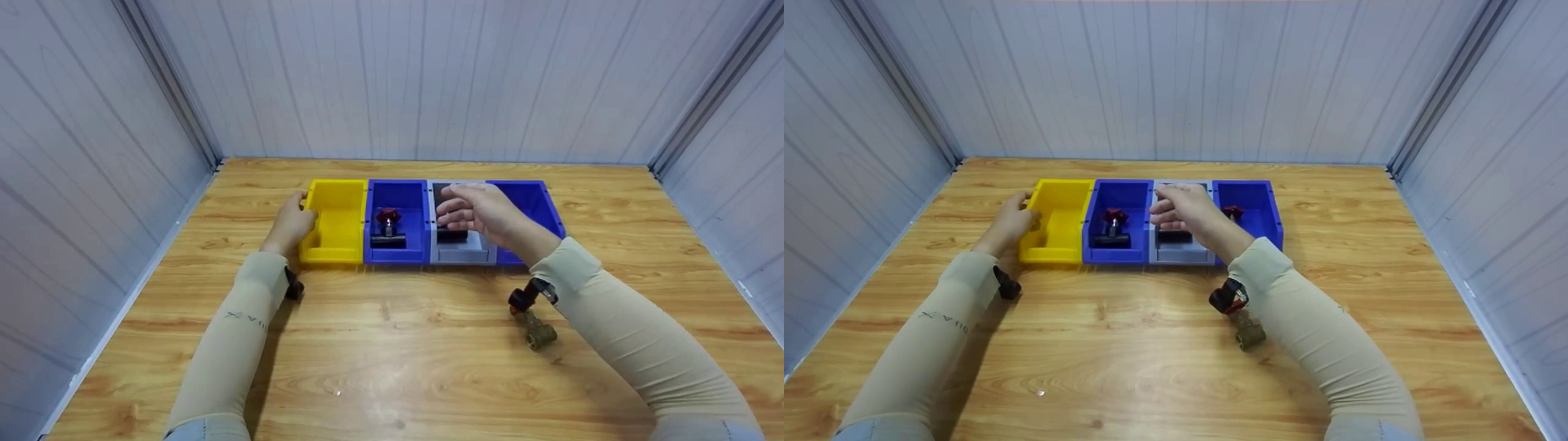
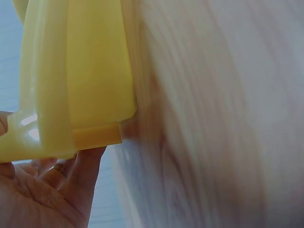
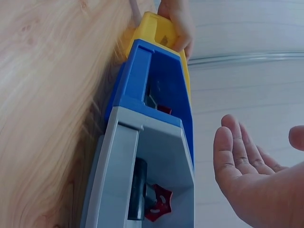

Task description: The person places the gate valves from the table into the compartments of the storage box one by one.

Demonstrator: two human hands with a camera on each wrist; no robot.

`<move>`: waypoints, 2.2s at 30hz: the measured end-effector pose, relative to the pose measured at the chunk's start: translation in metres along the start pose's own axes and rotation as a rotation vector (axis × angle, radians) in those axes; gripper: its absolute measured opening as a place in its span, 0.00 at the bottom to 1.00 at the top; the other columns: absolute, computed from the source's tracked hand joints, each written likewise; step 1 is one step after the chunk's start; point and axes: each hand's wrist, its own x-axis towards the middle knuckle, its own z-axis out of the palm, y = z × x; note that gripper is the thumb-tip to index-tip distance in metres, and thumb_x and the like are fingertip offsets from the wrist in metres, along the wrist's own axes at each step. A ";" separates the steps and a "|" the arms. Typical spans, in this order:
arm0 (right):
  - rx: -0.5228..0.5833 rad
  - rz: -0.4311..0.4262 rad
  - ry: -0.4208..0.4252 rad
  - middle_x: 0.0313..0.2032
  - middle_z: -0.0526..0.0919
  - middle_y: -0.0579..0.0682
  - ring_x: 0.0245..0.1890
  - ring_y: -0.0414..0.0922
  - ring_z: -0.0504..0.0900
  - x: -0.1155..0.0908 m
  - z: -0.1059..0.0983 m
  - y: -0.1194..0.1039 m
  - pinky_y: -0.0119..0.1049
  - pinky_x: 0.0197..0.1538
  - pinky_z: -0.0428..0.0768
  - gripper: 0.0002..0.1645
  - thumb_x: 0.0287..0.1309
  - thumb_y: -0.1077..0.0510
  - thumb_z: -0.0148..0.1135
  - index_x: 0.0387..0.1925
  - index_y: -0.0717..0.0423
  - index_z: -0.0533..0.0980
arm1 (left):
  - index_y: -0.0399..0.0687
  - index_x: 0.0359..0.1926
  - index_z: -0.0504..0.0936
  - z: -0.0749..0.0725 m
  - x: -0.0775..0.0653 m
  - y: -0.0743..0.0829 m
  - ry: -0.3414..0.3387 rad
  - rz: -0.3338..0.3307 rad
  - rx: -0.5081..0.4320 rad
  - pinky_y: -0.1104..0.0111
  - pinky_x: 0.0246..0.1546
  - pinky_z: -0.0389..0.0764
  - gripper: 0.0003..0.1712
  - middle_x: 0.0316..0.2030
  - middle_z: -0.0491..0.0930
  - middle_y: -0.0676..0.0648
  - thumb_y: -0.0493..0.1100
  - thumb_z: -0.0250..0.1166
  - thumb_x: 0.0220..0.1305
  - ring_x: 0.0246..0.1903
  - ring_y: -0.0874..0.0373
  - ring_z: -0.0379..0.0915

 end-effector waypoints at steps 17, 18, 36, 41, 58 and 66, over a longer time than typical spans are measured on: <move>-0.035 -0.012 0.037 0.39 0.88 0.47 0.39 0.42 0.88 -0.009 -0.029 -0.001 0.35 0.49 0.87 0.26 0.85 0.51 0.53 0.72 0.62 0.71 | 0.50 0.84 0.59 -0.001 0.000 0.000 -0.003 -0.011 -0.030 0.53 0.65 0.71 0.34 0.72 0.70 0.38 0.39 0.48 0.81 0.63 0.45 0.68; -0.035 -0.012 0.041 0.39 0.88 0.47 0.38 0.42 0.88 -0.009 -0.030 -0.001 0.34 0.49 0.87 0.26 0.85 0.51 0.53 0.72 0.62 0.71 | 0.50 0.84 0.58 -0.001 0.000 0.000 -0.004 -0.013 -0.028 0.52 0.65 0.71 0.35 0.72 0.70 0.38 0.40 0.48 0.81 0.63 0.44 0.68; -0.061 -0.070 0.138 0.33 0.87 0.44 0.32 0.39 0.87 -0.016 -0.061 0.005 0.31 0.42 0.87 0.14 0.82 0.55 0.58 0.58 0.60 0.75 | 0.49 0.84 0.58 0.000 -0.001 0.000 -0.001 0.011 -0.011 0.54 0.59 0.72 0.34 0.71 0.70 0.37 0.40 0.48 0.81 0.59 0.45 0.69; -0.086 -0.080 0.155 0.32 0.86 0.42 0.31 0.38 0.86 -0.017 -0.070 0.007 0.30 0.41 0.87 0.13 0.82 0.55 0.58 0.56 0.59 0.75 | 0.47 0.84 0.59 0.000 -0.001 -0.001 0.006 0.021 -0.022 0.55 0.58 0.72 0.34 0.70 0.71 0.36 0.39 0.48 0.81 0.58 0.45 0.69; -0.268 -0.109 0.265 0.34 0.84 0.38 0.33 0.36 0.83 -0.019 -0.102 0.015 0.28 0.42 0.85 0.19 0.79 0.54 0.62 0.61 0.61 0.74 | 0.48 0.85 0.59 0.001 0.000 0.001 0.017 0.004 -0.028 0.56 0.59 0.73 0.35 0.71 0.71 0.38 0.40 0.49 0.81 0.58 0.47 0.69; -0.282 -0.128 0.290 0.34 0.84 0.33 0.32 0.35 0.81 -0.020 -0.114 0.019 0.27 0.41 0.85 0.17 0.76 0.56 0.65 0.59 0.58 0.75 | 0.49 0.84 0.59 0.000 0.001 0.000 0.014 0.005 -0.018 0.53 0.64 0.72 0.34 0.71 0.71 0.37 0.40 0.50 0.82 0.62 0.45 0.69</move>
